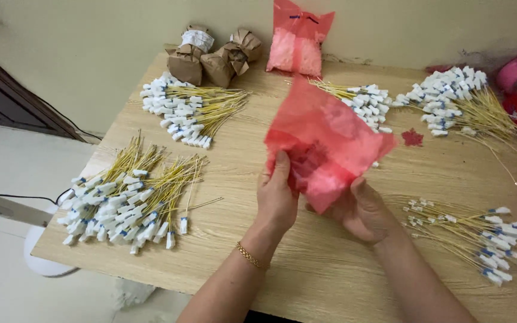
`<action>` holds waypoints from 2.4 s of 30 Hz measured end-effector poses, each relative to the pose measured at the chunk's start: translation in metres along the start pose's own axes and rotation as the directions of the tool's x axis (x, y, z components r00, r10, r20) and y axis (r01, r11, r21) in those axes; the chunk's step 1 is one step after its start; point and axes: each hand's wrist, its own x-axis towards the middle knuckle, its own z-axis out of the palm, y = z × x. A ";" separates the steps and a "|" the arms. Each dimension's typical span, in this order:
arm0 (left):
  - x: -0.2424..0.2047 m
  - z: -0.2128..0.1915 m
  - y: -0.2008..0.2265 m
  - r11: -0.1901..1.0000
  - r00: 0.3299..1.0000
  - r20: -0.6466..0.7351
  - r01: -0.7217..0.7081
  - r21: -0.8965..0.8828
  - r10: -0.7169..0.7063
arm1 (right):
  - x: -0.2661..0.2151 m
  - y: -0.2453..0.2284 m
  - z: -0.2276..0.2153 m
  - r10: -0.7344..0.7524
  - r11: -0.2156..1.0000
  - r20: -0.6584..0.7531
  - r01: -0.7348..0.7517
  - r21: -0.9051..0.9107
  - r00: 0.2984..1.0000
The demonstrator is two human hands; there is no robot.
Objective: The person is manually assembling electronic wire harnesses by sliding white plastic components onto wires.
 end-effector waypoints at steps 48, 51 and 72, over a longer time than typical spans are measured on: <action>0.008 -0.030 0.075 0.859 0.960 0.158 -0.277 0.431 0.231 | 0.013 -0.051 0.061 -0.105 0.293 -0.143 -0.107 -0.950 0.984; 0.002 -0.021 0.083 0.892 0.965 0.126 -0.262 0.368 0.231 | 0.016 -0.055 0.077 -0.076 0.248 -0.169 -0.145 -0.958 0.983; 0.033 -0.047 0.078 0.967 0.978 -0.009 -0.204 0.156 0.208 | 0.050 -0.062 0.120 -0.053 0.144 -0.113 -0.104 -0.984 0.992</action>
